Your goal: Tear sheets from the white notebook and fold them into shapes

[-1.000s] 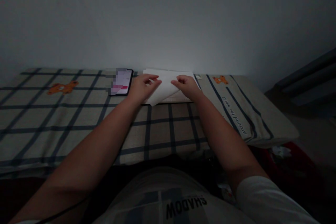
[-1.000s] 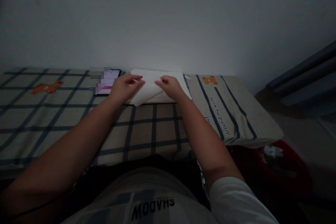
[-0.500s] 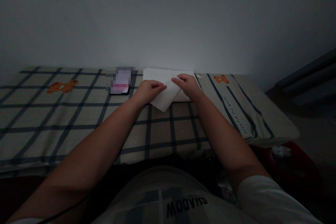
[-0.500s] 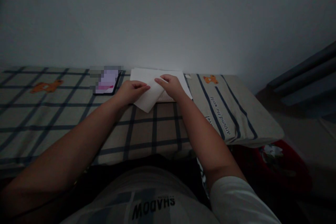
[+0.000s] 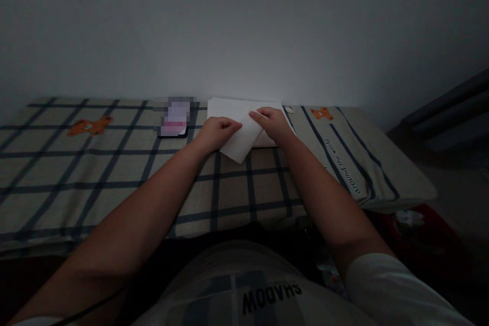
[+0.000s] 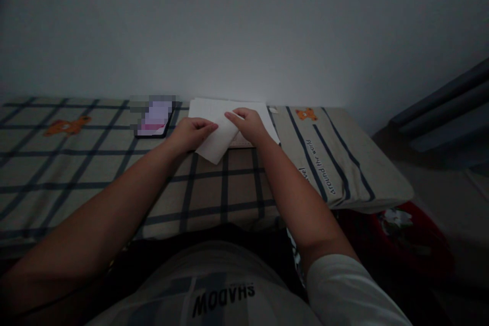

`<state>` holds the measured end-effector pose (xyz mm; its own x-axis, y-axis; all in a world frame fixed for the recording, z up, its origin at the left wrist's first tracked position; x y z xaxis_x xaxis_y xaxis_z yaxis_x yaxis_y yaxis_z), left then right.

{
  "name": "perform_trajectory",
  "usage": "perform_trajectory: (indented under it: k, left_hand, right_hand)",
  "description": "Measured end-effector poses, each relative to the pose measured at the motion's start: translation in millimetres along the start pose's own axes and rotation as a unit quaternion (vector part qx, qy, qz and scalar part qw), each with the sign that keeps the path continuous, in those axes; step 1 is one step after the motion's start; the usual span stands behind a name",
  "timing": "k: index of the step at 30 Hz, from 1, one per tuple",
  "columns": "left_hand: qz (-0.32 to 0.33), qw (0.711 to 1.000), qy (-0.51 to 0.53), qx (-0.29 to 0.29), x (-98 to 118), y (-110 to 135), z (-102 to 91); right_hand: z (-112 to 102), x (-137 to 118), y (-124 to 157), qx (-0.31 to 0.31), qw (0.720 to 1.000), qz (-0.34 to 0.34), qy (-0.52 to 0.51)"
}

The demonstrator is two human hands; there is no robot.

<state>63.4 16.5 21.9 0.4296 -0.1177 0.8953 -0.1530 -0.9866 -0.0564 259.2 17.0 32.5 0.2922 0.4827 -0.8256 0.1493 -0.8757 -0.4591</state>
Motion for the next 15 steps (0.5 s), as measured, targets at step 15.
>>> perform_trajectory:
  k: [15]
  left_hand:
    - [0.016, 1.0, -0.017, 0.017, -0.1, -0.4, 1.5]
  right_hand:
    - [0.7, 2.9, -1.1, 0.024, 1.0, 0.005, -0.009]
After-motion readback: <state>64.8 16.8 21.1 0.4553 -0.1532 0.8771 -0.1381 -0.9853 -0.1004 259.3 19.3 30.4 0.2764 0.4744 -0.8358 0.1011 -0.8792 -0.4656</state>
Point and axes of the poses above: each hand's wrist, its own y-axis away from the middle knuckle, its own z-axis out of the palm, x = y × z, the point moved 2 cm from there along -y, towards the middle knuckle, and after that the axes turned 8 degrees about -z, right-handed, at the moved point
